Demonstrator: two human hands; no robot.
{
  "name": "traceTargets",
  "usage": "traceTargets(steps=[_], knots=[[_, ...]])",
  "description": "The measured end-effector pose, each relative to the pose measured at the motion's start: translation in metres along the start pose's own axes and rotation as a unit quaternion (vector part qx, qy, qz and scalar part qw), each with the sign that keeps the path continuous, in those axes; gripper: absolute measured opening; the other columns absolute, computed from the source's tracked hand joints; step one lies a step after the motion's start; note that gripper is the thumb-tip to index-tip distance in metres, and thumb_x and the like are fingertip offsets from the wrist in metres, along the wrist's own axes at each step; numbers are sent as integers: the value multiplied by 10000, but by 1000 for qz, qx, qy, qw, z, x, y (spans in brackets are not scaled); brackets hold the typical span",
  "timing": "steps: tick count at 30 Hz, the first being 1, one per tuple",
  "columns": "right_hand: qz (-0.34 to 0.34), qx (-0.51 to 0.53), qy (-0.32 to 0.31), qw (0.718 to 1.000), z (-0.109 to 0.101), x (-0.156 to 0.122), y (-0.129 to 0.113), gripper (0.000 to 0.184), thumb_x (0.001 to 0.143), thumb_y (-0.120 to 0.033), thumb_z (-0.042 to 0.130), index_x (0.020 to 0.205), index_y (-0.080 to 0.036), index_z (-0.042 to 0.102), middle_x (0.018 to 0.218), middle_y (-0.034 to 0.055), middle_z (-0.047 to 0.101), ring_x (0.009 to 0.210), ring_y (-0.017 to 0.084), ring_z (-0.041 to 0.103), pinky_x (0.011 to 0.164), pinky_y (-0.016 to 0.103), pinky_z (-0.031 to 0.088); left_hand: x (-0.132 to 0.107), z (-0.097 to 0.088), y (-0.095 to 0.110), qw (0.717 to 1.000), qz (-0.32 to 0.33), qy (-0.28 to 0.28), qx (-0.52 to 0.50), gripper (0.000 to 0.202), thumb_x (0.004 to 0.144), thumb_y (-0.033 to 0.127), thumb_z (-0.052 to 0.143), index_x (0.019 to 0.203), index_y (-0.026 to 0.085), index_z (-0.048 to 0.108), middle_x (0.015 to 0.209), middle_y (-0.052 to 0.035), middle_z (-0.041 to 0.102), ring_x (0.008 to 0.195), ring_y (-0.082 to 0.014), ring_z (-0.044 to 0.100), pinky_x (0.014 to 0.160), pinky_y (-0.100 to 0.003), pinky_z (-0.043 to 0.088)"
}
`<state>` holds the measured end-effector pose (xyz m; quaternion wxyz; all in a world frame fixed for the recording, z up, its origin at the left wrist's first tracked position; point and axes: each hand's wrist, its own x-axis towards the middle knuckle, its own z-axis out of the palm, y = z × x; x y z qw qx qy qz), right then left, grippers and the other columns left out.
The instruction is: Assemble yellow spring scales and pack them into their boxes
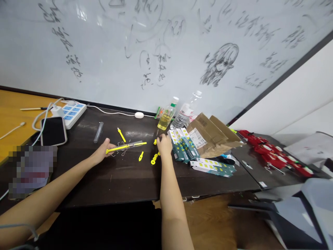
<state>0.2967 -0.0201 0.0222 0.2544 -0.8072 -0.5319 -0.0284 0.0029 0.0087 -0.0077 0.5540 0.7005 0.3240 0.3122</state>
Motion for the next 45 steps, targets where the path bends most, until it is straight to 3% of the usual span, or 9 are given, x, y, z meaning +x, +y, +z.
traceTargets(steps=[6, 8, 10, 12, 14, 16, 19, 33, 45], knots=[[2, -16, -79, 997, 18, 2, 8, 146, 828, -249, 537, 919, -184, 630, 931, 97, 642, 899, 216, 593, 762, 304, 410, 1, 2, -6, 1000, 7, -10, -22, 768, 684, 875, 45, 471, 205, 353, 420, 26, 244, 397, -87, 177, 414, -262, 105], [4, 46, -69, 997, 19, 3, 7, 83, 797, -215, 558, 849, -188, 617, 832, 64, 652, 840, 198, 604, 745, 296, 415, 1, 1, -6, 1000, 17, -5, -17, 761, 675, 881, 36, 466, 208, 322, 415, 29, 229, 395, -84, 171, 407, -259, 105], [10, 185, -44, 982, 17, 5, 3, 66, 774, -239, 582, 815, -188, 593, 757, 31, 640, 760, 172, 603, 694, 277, 428, 1, -1, -5, 999, 30, 11, -9, 757, 682, 873, 18, 468, 210, 312, 408, 29, 225, 393, -85, 179, 396, -254, 113], [20, 382, -24, 924, 14, 5, -6, 158, 751, -319, 615, 825, -188, 566, 731, 6, 622, 668, 139, 588, 604, 247, 432, 2, -2, -4, 998, 41, 36, -9, 755, 689, 864, -1, 469, 213, 312, 401, 32, 220, 391, -85, 179, 388, -250, 119], [29, 557, -22, 830, 11, 2, -17, 270, 705, -388, 667, 840, -192, 539, 728, -13, 606, 603, 110, 570, 524, 217, 420, 2, -3, -2, 997, 48, 58, -20, 745, 684, 864, -8, 463, 220, 293, 398, 39, 207, 384, -82, 162, 386, -251, 112], [30, 657, -35, 752, 8, -4, -29, 330, 656, -398, 727, 818, -199, 519, 714, -33, 589, 582, 91, 564, 491, 195, 416, 2, -2, 1, 996, 50, 74, -29, 729, 682, 863, -4, 456, 228, 274, 400, 43, 199, 380, -79, 144, 390, -255, 102], [24, 708, -60, 704, 4, -15, -44, 341, 634, -362, 767, 760, -199, 495, 682, -51, 565, 569, 73, 554, 471, 177, 416, 2, -1, 5, 995, 48, 88, -21, 706, 702, 842, 3, 449, 237, 264, 404, 41, 200, 384, -84, 144, 398, -264, 100], [-8, 713, -56, 699, 5, -27, -57, 351, 686, -338, 744, 740, -214, 419, 598, -79, 518, 533, 73, 529, 446, 179, 415, -1, 0, -4, 991, 67, 109, 49, 672, 809, 739, 23, 485, 216, 292, 453, 26, 259, 444, -110, 230, 455, -268, 169], [-32, 677, -8, 735, 9, -26, -54, 349, 697, -359, 731, 748, -217, 416, 631, -72, 538, 514, 69, 522, 432, 181, 424, -2, 1, -2, 990, 68, 117, 38, 659, 823, 729, 54, 482, 215, 289, 459, 26, 254, 441, -107, 232, 450, -263, 168]])
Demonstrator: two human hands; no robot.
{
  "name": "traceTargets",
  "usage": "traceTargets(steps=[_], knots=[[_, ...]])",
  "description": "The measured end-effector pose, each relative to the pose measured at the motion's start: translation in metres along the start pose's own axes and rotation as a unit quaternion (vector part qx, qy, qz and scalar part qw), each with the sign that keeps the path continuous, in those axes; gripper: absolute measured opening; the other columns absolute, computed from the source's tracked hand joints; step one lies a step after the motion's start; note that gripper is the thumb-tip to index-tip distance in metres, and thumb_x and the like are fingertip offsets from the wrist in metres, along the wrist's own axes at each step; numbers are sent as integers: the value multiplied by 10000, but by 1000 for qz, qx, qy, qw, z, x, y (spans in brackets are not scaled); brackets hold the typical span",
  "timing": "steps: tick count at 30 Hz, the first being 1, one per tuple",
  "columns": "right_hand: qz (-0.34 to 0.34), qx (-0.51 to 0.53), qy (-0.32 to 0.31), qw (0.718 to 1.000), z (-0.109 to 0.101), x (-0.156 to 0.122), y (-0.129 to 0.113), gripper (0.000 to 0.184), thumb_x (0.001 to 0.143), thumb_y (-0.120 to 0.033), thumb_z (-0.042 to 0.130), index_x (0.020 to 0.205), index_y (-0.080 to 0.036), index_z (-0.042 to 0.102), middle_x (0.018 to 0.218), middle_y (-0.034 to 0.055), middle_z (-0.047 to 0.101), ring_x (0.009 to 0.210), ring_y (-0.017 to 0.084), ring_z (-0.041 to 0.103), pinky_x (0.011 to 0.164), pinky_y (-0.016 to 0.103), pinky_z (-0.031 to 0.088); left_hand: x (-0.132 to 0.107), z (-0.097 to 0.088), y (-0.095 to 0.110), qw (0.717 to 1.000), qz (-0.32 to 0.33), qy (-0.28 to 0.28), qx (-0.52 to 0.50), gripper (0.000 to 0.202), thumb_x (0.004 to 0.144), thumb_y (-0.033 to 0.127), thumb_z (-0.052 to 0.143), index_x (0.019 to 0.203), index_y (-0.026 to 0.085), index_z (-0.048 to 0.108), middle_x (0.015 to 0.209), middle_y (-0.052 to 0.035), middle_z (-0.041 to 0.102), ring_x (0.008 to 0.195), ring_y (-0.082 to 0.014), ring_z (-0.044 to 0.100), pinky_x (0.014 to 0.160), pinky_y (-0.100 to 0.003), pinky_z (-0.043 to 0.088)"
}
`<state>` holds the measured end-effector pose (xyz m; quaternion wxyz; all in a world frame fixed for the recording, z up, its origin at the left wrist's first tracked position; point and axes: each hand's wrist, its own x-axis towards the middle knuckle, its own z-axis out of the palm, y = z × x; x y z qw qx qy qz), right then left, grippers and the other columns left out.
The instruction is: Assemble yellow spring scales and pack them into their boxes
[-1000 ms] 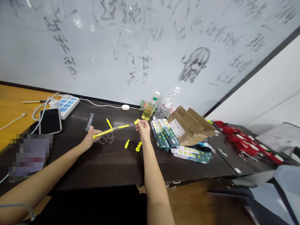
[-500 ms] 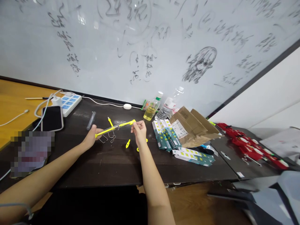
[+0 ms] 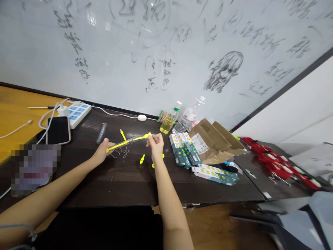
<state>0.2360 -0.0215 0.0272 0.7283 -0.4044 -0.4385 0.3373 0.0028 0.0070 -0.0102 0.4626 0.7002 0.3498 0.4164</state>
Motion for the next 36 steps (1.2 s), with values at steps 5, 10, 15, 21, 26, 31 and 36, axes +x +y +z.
traceTargets(steps=[5, 10, 15, 21, 26, 31, 36], knots=[[-11, -14, 1, 1000, 2, 0, 3, 348, 690, -357, 730, 738, -214, 416, 683, -62, 556, 504, 60, 520, 421, 178, 422, 0, 1, 1, 1000, -9, 8, -1, 656, 830, 717, 49, 482, 217, 292, 456, 27, 254, 437, -108, 228, 440, -261, 179], [-20, -52, -48, 997, 3, -3, 3, 301, 713, -356, 705, 832, -219, 465, 611, -79, 547, 481, 64, 509, 432, 178, 424, -1, 1, 2, 1000, 3, -8, 27, 649, 846, 695, 59, 479, 214, 295, 454, 22, 263, 446, -115, 242, 447, -266, 183], [17, -58, -87, 994, 0, -3, -1, 293, 774, -391, 628, 990, -201, 576, 641, -44, 596, 485, 67, 502, 460, 197, 429, -3, 1, 5, 999, 10, 1, 53, 642, 858, 675, 45, 479, 214, 282, 454, 20, 259, 453, -120, 253, 465, -274, 182], [43, -46, -92, 994, 1, -4, -2, 283, 785, -436, 616, 924, -190, 616, 586, -40, 580, 459, 66, 480, 443, 191, 397, -4, 0, 7, 996, 27, -9, 82, 640, 860, 670, 42, 487, 213, 291, 464, 16, 268, 471, -125, 262, 487, -280, 181], [42, -43, -95, 994, 1, -4, -1, 282, 786, -465, 623, 828, -193, 560, 481, -75, 514, 397, 54, 418, 398, 168, 332, -5, -1, 11, 992, 49, -19, 118, 636, 868, 659, 30, 492, 210, 278, 478, 12, 263, 490, -126, 274, 515, -285, 191], [54, -20, -100, 993, 2, -4, 0, 321, 787, -483, 623, 748, -212, 455, 437, -100, 471, 355, 46, 362, 362, 157, 287, -6, -1, 13, 991, 62, -19, 119, 636, 861, 681, 51, 495, 209, 268, 495, 12, 253, 493, -126, 275, 515, -286, 201], [63, -6, -99, 993, 1, -4, 2, 388, 758, -508, 648, 709, -221, 392, 454, -122, 394, 356, 35, 335, 352, 149, 268, -1, 3, 5, 999, -26, -45, 1, 676, 794, 772, 68, 485, 215, 295, 451, 25, 244, 429, -104, 217, 426, -264, 160]])
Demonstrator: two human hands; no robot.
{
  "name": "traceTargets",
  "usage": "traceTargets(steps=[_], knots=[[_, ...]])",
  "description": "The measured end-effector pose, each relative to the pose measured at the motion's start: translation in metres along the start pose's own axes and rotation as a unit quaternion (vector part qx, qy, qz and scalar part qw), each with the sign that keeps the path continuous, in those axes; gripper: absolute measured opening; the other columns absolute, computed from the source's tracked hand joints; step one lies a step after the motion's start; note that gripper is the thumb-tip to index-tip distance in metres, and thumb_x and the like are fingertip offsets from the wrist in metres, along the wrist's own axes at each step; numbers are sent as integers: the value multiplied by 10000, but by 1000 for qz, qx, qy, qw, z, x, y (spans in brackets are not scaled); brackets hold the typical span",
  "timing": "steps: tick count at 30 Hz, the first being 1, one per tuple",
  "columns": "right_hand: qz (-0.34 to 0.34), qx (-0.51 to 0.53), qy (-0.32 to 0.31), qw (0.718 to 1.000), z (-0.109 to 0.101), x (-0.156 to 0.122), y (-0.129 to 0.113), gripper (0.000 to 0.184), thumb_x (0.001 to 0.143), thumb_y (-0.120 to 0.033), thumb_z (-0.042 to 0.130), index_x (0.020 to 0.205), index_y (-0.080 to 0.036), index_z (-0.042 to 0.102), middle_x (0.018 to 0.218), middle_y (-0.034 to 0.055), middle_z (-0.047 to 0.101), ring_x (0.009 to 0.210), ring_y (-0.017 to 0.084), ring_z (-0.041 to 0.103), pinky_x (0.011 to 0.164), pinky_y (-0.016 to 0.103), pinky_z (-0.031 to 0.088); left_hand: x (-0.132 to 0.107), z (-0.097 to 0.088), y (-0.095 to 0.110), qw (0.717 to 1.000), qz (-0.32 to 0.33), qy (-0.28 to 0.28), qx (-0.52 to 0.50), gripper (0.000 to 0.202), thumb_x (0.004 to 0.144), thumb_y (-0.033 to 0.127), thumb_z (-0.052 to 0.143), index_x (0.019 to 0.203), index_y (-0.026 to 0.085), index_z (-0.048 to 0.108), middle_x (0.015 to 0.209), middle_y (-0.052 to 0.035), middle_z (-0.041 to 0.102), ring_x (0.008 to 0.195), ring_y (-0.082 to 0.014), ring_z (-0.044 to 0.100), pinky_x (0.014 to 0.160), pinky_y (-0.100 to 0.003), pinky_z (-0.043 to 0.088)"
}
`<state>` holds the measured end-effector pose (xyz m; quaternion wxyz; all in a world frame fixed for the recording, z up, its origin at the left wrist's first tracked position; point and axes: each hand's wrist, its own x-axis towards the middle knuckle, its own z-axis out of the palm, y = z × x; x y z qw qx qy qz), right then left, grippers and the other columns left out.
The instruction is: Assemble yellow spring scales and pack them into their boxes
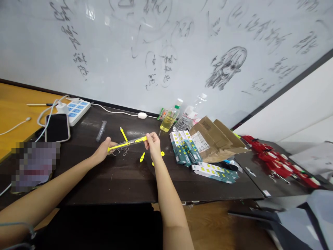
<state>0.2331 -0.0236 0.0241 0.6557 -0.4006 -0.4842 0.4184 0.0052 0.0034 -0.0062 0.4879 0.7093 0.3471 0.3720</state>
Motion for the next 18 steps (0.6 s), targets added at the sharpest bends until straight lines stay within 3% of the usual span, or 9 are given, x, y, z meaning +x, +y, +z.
traceTargets(steps=[6, 13, 18], knots=[[1, 3, 15, 1000, 1, 0, -1, 394, 734, -512, 669, 719, -222, 404, 480, -121, 393, 367, 33, 358, 357, 148, 286, 10, 4, -7, 985, -107, -78, -111, 717, 685, 865, 50, 443, 226, 268, 380, 40, 214, 335, -68, 161, 360, -246, 107], [9, 4, 12, 1000, 1, 0, -1, 398, 737, -515, 663, 711, -224, 393, 487, -117, 389, 375, 36, 355, 358, 150, 292, 4, 4, -3, 988, -89, -85, -93, 693, 758, 810, 215, 471, 196, 356, 389, 28, 303, 341, -64, 236, 363, -226, 149], [11, 18, 14, 1000, 1, 0, 0, 380, 741, -500, 668, 716, -221, 411, 484, -116, 380, 383, 37, 350, 361, 152, 297, 2, 6, -1, 985, -94, -96, -111, 674, 767, 796, 261, 501, 189, 380, 405, 41, 290, 343, -59, 232, 367, -218, 144]])
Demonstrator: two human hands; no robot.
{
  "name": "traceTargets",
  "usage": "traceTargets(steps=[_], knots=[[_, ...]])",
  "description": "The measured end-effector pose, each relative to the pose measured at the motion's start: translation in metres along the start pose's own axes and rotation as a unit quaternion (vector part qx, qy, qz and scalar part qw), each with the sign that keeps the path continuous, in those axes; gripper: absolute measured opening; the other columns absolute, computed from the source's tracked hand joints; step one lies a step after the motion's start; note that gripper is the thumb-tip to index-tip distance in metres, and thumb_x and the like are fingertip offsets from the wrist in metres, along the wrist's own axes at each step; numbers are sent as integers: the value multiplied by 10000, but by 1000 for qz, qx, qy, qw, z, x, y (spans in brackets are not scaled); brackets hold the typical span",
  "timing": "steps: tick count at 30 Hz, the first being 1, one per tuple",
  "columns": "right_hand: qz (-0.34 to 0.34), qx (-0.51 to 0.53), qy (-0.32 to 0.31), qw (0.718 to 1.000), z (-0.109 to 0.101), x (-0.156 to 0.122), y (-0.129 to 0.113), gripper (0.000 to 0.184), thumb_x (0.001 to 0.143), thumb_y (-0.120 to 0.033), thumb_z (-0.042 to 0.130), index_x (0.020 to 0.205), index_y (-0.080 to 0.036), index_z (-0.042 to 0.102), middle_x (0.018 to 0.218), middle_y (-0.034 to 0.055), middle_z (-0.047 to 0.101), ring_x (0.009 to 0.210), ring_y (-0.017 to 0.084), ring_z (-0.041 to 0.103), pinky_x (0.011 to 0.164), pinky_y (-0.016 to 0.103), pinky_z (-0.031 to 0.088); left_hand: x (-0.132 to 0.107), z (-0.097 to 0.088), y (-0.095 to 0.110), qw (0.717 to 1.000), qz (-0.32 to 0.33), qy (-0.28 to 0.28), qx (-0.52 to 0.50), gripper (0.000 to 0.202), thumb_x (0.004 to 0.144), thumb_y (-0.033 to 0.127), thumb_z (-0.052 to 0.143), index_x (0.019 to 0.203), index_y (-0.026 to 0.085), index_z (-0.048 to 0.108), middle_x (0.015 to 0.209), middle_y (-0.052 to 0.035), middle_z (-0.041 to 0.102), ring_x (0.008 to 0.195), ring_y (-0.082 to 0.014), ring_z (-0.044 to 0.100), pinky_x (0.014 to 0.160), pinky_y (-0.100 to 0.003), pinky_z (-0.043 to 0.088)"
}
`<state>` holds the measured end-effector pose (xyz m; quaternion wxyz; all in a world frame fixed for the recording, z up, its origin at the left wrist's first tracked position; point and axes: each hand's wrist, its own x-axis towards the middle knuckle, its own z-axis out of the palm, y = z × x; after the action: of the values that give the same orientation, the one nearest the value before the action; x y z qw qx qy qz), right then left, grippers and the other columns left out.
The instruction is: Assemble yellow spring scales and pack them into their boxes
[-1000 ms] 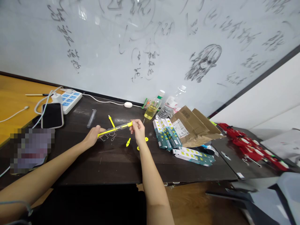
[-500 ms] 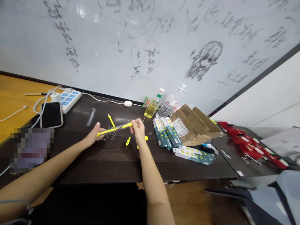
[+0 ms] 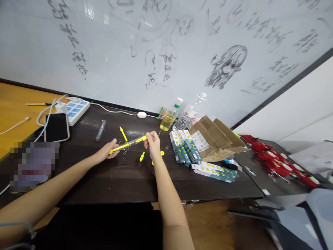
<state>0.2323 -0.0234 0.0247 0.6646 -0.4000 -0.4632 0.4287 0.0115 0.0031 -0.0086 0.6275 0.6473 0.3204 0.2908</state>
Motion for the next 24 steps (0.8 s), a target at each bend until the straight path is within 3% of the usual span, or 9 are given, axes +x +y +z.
traceTargets(steps=[7, 12, 24], knots=[[-22, -23, 9, 999, 0, -1, -5, 302, 730, -481, 674, 802, -205, 575, 572, -73, 457, 443, 48, 394, 410, 183, 355, 9, -4, 0, 998, -38, -35, -43, 729, 678, 877, 33, 413, 234, 251, 332, 42, 182, 285, -60, 138, 318, -239, 91], [-16, -11, -10, 1000, -1, -1, -7, 288, 732, -436, 667, 906, -209, 632, 646, -45, 509, 501, 67, 452, 456, 208, 389, 9, -6, 3, 997, -42, -29, -66, 727, 666, 882, 14, 401, 238, 226, 324, 45, 159, 274, -57, 132, 310, -234, 70], [-5, 28, -7, 1000, -1, -2, -11, 222, 717, -317, 656, 909, -208, 637, 784, -7, 612, 530, 69, 462, 465, 212, 406, -1, 1, 15, 994, -58, 16, -88, 712, 749, 820, 27, 432, 218, 235, 366, 43, 172, 309, -51, 126, 349, -241, 53]])
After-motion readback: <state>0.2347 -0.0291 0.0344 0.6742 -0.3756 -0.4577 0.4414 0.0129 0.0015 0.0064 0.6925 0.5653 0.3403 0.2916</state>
